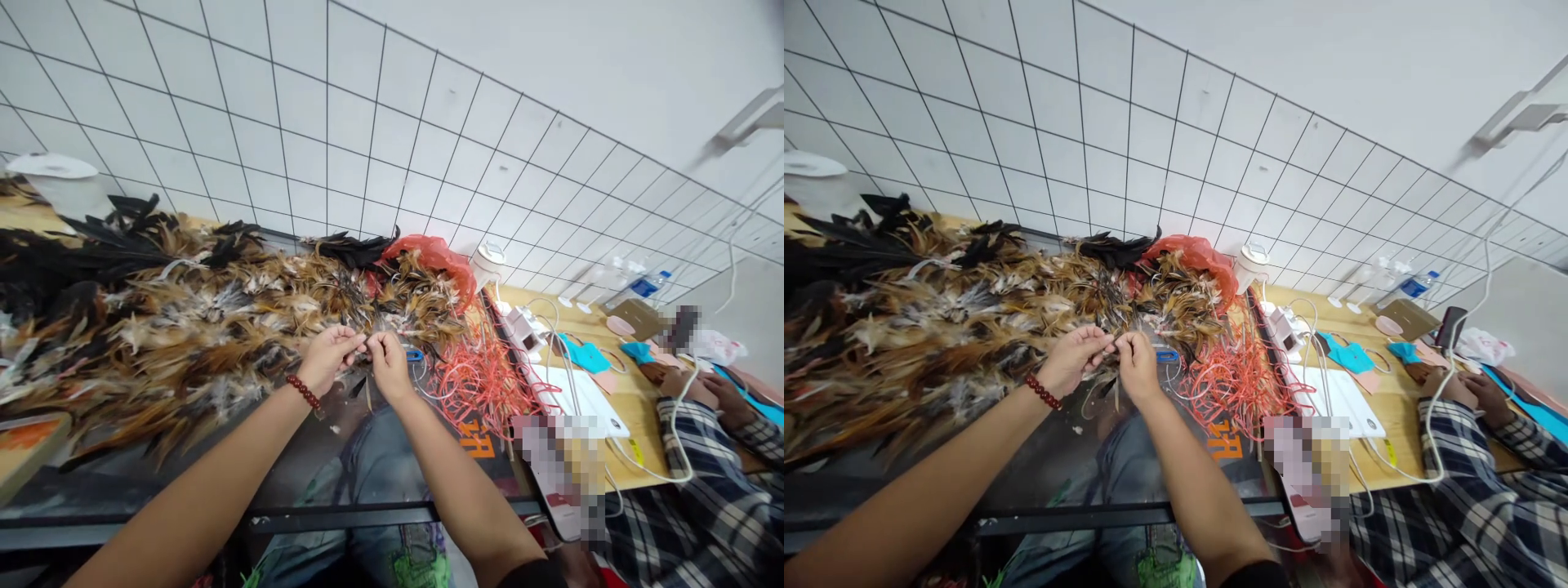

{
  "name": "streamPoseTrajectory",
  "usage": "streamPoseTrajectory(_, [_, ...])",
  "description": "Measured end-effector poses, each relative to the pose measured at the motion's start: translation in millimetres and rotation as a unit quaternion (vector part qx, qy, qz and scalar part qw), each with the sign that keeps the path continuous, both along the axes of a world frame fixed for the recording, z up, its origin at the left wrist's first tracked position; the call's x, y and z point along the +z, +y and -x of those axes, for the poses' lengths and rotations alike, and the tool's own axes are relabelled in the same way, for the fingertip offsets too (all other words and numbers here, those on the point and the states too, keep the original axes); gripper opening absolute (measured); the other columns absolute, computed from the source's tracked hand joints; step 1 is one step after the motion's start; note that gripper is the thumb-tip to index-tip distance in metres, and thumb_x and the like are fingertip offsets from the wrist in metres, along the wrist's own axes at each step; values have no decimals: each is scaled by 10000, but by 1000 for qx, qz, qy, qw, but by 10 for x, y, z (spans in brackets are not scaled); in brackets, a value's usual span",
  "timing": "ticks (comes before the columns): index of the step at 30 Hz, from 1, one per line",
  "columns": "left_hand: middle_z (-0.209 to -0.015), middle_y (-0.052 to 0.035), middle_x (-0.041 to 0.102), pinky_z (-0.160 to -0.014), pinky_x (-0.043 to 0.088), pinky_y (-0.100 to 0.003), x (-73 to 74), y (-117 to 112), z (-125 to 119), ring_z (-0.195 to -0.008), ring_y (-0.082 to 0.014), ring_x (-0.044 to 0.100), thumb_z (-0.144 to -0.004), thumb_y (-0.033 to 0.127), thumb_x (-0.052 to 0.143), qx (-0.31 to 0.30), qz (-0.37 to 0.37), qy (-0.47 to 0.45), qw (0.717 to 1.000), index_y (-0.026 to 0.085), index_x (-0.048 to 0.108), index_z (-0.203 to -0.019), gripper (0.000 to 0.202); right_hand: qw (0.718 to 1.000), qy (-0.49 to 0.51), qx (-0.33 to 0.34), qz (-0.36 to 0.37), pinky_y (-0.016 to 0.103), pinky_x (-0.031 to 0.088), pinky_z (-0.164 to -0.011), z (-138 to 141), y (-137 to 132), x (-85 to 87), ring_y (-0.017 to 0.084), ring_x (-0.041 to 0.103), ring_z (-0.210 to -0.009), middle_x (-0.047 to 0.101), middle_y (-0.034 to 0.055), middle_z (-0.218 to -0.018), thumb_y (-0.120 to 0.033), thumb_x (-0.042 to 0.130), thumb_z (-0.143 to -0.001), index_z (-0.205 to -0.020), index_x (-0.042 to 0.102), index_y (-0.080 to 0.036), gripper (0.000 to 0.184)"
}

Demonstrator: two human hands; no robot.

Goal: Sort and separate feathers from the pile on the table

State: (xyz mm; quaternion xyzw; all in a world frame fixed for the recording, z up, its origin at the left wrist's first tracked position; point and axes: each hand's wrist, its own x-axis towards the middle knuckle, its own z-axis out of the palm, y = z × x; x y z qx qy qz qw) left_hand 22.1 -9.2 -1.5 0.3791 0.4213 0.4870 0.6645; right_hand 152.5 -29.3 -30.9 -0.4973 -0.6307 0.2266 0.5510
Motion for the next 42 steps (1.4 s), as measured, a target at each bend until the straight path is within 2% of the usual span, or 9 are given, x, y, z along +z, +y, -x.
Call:
streamPoseTrajectory(12, [-587,-39,660,-359,241,-169,-87,57,32,-419,-62,476,-471,368,866,28,-15,24,999,105,702,-723,400,998,31,-20,50,265,384,-698,-16,21,-69,145,488,-720,506,-18,-689,-384,467,-925,-739,512,-204,263])
streamPoseTrajectory(21, [-671,-53,707,-411,345,-193,-59,62,45,-478,-100,555,-474,332,859,53,-23,24,998,116,695,-809,431,998,44,-30,41,265,385,-690,-24,25,-93,147,489,-708,507,-17,-676,-398,456,-934,-740,507,-206,277])
streamPoseTrajectory(24, [-655,-35,701,-501,447,-243,-92,116,117,-486,-113,569,-527,319,824,58,-73,87,992,128,712,-800,351,998,37,-40,36,266,375,-686,-39,27,-115,142,482,-683,502,-21,-673,-376,424,-950,-738,485,-210,276])
streamPoseTrajectory(27, [-714,-67,730,-606,503,-305,-128,152,194,-603,-177,636,-637,319,742,0,-157,219,963,150,752,-814,245,997,36,-52,33,267,370,-683,-54,27,-118,141,478,-675,498,-21,-673,-357,408,-956,-731,471,-215,274])
streamPoseTrajectory(30, [-847,-92,754,-727,506,-342,-120,152,241,-778,-223,670,-745,288,641,-57,-274,343,897,184,773,-830,188,997,34,-62,30,270,367,-683,-62,25,-102,143,471,-671,491,-20,-676,-343,404,-955,-722,463,-217,272])
streamPoseTrajectory(33, [-854,-90,740,-781,483,-348,-69,136,256,-810,-221,653,-817,246,540,-104,-354,403,837,194,761,-803,228,997,25,-60,31,273,366,-688,-65,23,-88,145,469,-671,491,-18,-674,-334,395,-955,-718,457,-219,271])
streamPoseTrajectory(35, [-828,-89,714,-783,469,-347,-35,129,254,-810,-219,631,-832,235,508,-112,-365,423,822,187,738,-787,240,998,16,-57,35,275,365,-691,-68,23,-88,147,469,-672,492,-18,-673,-336,384,-956,-718,454,-220,274])
streamPoseTrajectory(38, [-765,-64,651,-739,453,-329,-11,127,243,-772,-204,589,-825,254,510,-99,-337,419,837,181,677,-721,210,997,5,-58,43,278,366,-693,-72,22,-97,149,472,-673,494,-17,-674,-344,369,-958,-727,452,-222,274])
streamPoseTrajectory(42, [-675,-20,571,-583,406,-264,-9,119,209,-614,-140,500,-817,349,535,-50,-239,314,917,179,572,-597,280,997,-33,-56,52,283,361,-692,-64,23,-101,155,470,-679,485,-17,-660,-330,362,-946,-715,434,-227,263])
